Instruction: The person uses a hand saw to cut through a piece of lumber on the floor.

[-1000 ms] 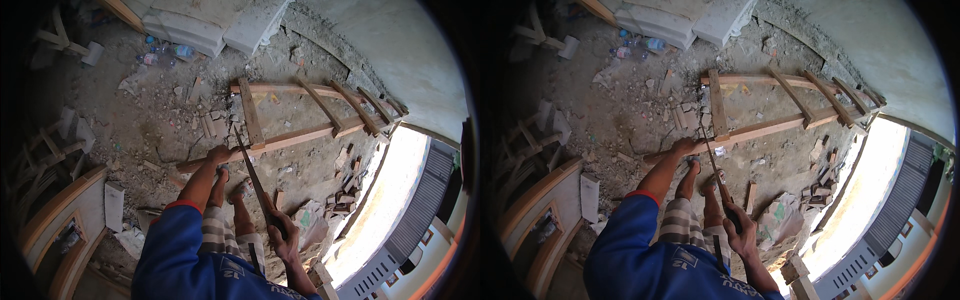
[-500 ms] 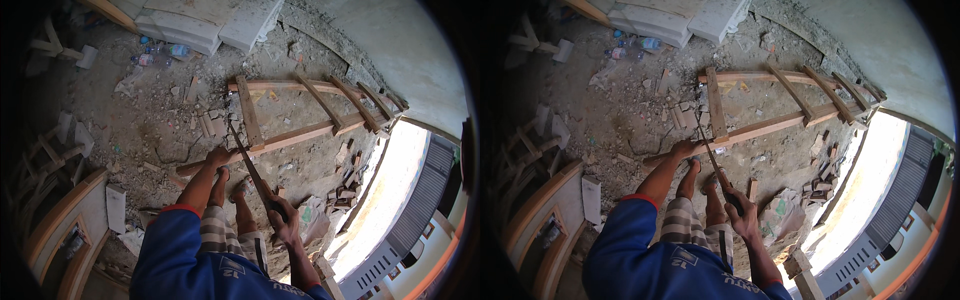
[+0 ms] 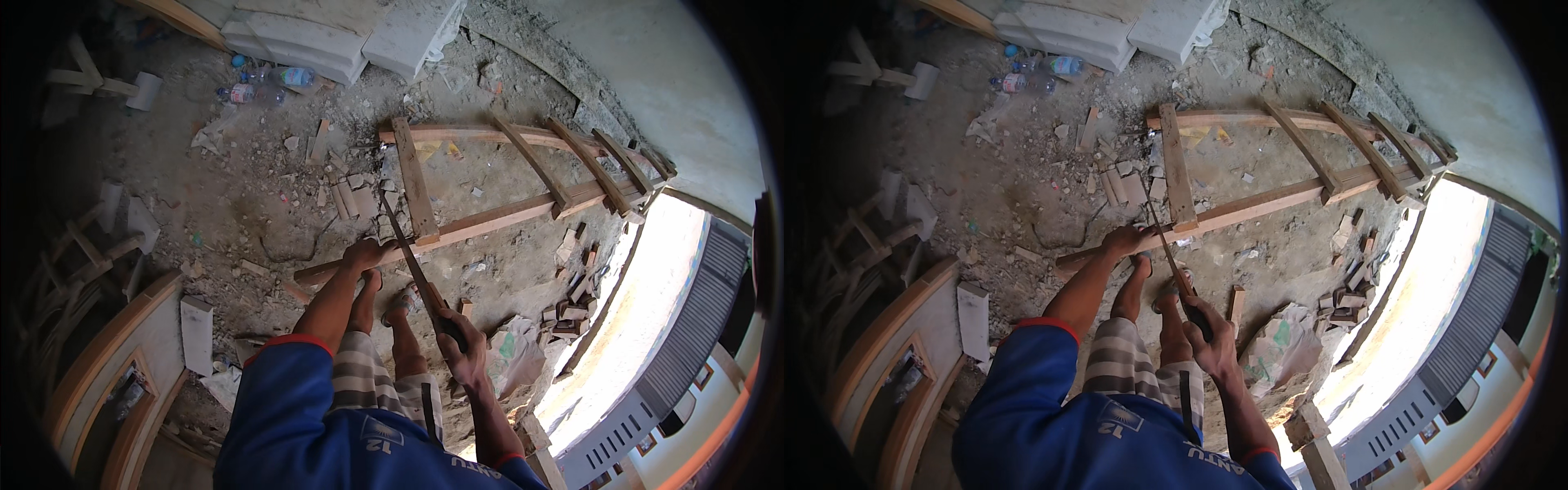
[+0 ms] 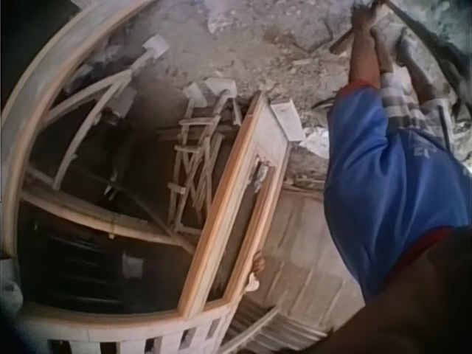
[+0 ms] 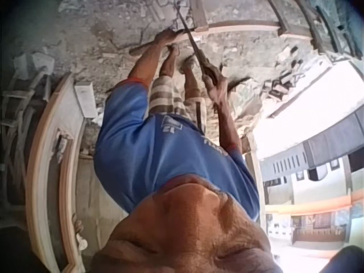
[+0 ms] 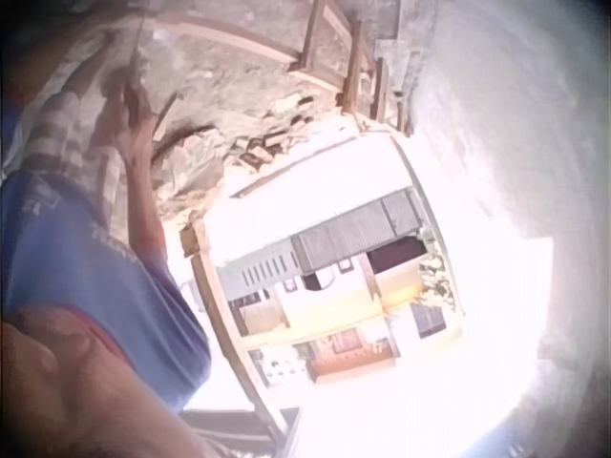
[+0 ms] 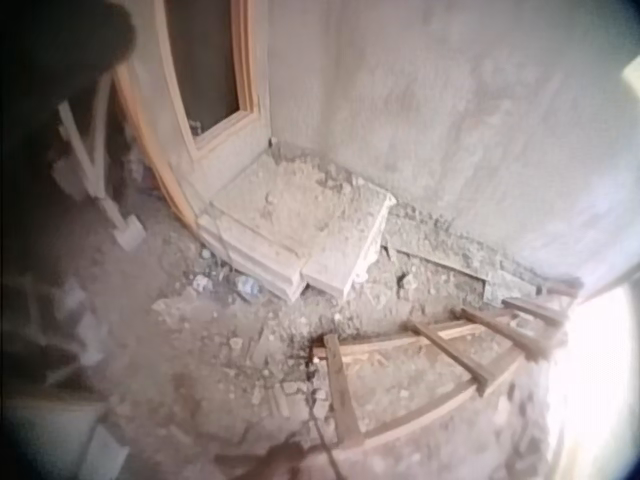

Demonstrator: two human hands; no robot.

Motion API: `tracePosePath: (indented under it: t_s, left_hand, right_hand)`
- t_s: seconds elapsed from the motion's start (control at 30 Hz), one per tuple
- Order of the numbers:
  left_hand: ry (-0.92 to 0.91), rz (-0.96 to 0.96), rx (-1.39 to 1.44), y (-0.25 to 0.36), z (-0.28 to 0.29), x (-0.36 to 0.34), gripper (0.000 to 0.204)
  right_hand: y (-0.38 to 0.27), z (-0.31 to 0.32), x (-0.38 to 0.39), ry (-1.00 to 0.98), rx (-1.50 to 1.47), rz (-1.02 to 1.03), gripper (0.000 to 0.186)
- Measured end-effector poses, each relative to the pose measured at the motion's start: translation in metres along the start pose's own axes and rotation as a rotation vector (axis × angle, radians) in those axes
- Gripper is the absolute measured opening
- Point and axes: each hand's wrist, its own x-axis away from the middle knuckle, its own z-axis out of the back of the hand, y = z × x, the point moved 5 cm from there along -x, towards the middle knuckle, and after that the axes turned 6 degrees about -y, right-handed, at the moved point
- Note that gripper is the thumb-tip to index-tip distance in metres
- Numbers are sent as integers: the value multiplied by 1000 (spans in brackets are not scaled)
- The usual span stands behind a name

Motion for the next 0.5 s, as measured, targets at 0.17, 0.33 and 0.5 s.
tracePosePath:
  t_s: [0.17,0.33,0.5]
  left_hand:
    - [-50,22,-68,-17,-8,-15,83]
    - [-54,27,-96,-5,-16,-15,74]
    - [-57,-1,-6,3,-6,-8,94]
  right_hand:
    - [17,5,42,32,-75,45,45]
    - [18,-1,-16,-7,-22,41,45]
    - [23,6,16,64,-49,59,47]
